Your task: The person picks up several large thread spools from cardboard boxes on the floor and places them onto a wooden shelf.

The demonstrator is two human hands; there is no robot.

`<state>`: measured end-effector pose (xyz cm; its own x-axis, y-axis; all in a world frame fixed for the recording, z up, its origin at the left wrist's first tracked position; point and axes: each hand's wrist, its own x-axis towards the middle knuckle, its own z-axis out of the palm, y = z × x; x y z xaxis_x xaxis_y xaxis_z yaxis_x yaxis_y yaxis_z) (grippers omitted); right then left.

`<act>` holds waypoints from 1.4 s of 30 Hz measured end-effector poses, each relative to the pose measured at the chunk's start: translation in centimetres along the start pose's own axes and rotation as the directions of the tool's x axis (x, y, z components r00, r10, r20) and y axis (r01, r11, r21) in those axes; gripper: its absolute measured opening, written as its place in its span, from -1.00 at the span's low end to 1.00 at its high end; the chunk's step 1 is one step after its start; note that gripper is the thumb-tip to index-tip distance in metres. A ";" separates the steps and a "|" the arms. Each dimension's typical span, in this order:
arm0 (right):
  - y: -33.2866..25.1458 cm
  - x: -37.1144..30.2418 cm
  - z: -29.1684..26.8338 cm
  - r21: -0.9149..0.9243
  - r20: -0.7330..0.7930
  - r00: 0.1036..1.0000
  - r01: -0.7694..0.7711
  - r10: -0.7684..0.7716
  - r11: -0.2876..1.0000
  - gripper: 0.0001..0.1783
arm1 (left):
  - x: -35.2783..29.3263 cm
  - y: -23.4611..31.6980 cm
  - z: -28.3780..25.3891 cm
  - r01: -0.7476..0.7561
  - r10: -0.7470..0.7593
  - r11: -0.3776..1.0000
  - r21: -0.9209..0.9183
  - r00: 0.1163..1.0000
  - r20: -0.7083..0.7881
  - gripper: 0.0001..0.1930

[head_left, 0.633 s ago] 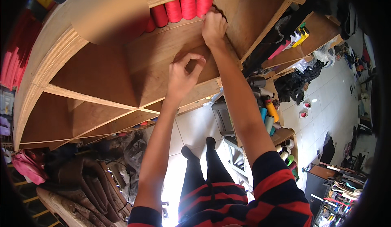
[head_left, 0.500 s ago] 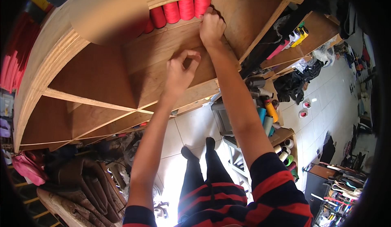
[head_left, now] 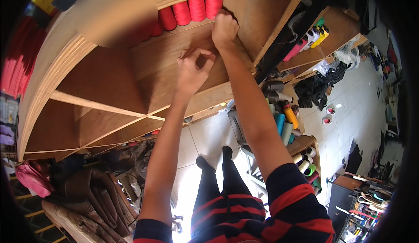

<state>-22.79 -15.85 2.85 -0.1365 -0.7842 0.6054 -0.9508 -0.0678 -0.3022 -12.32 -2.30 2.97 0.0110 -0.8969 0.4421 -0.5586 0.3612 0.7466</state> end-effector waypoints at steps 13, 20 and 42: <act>0.9 -1.8 -1.6 0.144 0.161 0.987 -0.033 0.009 0.989 -0.64 | -0.4 0.6 -0.6 0.161 -0.162 0.984 -0.071 0.987 -0.003 -0.81; 0.2 -4.8 -3.6 0.347 0.231 0.952 0.112 -0.201 0.931 -0.52 | -2.2 0.9 -2.1 0.249 -0.267 0.951 -0.185 0.961 -0.078 -0.81; 13.8 -35.6 -39.0 0.766 0.638 0.768 -0.640 -0.061 -0.052 -0.69 | -30.6 23.1 -4.7 0.300 -0.520 0.558 -0.774 0.853 -0.044 -0.75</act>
<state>-41.86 35.21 5.82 0.1309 -0.9913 0.0140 0.3502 0.0330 -0.9361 -21.68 34.65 9.00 0.3362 -0.9417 0.0108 0.3333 0.1297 0.9338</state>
